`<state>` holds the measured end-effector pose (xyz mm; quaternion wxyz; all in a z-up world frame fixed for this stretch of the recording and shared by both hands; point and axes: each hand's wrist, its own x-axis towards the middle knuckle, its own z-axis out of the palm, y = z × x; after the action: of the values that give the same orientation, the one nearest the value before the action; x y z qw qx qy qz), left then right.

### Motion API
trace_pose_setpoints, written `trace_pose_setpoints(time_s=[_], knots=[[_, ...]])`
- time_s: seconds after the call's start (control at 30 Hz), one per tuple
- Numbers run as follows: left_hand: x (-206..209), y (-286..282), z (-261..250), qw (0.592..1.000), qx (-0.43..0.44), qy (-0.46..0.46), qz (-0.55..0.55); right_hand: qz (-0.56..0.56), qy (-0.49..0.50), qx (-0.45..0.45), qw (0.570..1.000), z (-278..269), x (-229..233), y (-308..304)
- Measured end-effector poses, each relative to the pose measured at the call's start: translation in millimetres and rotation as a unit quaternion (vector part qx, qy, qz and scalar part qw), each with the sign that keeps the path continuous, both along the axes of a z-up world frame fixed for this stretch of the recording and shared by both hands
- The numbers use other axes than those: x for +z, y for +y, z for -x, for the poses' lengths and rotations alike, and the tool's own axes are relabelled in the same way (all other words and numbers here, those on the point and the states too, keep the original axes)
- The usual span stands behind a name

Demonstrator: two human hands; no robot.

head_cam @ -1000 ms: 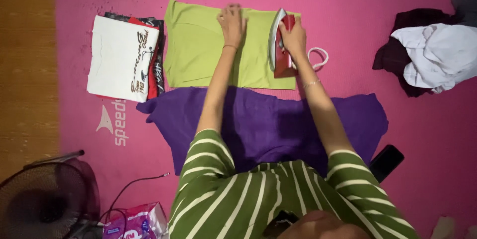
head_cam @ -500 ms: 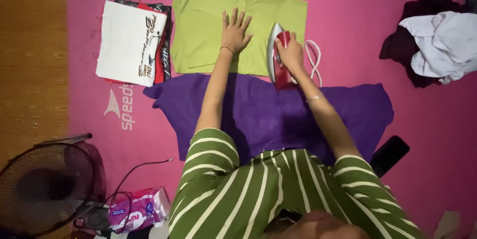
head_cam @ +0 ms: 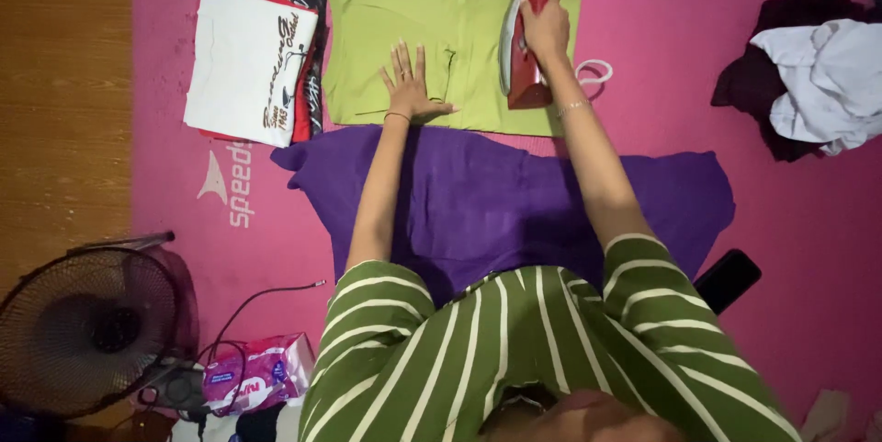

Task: Iron and fold a green shirt on a mat.

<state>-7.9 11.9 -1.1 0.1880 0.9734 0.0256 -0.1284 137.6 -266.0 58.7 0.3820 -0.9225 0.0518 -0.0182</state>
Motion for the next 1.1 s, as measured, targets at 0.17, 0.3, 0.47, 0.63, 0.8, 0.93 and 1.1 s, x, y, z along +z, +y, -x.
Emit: trace_pose_setpoints(time_s=[0.17, 0.3, 0.47, 0.63, 0.8, 0.93, 1.1], knots=[[13.1, -3.6, -8.0, 0.998, 0.004, 0.060, -0.030, 0.026, -0.012, -0.001, 1.000, -7.5, -25.2, -0.6], [2.9, -0.5, -11.7, 0.998, 0.003, 0.064, -0.013, -0.028, 0.111, 0.002, 0.993, 56.5, 37.9, 21.1], [2.1, 3.6, -10.8, 0.998, -0.007, 0.069, 0.011, -0.009, 0.099, 0.038, 0.994, 114.7, 58.6, 31.6], [8.3, 5.9, -10.0, 0.996, -0.011, 0.086, 0.010, 0.041, 0.021, 0.052, 0.998, 72.8, 22.8, 31.5], [3.4, 6.6, -15.0, 0.995, -0.014, 0.097, 0.010, 0.019, 0.079, -0.001, 0.997, 4.9, 12.8, 39.1], [10.2, 5.0, -15.4, 0.993, -0.010, 0.114, -0.007, 0.014, 0.042, 0.010, 0.999, -20.9, -0.2, 43.7], [24.6, 2.0, -13.1, 0.992, -0.009, 0.129, -0.004, 0.035, 0.022, 0.005, 0.999, -3.4, -14.9, 40.2]])
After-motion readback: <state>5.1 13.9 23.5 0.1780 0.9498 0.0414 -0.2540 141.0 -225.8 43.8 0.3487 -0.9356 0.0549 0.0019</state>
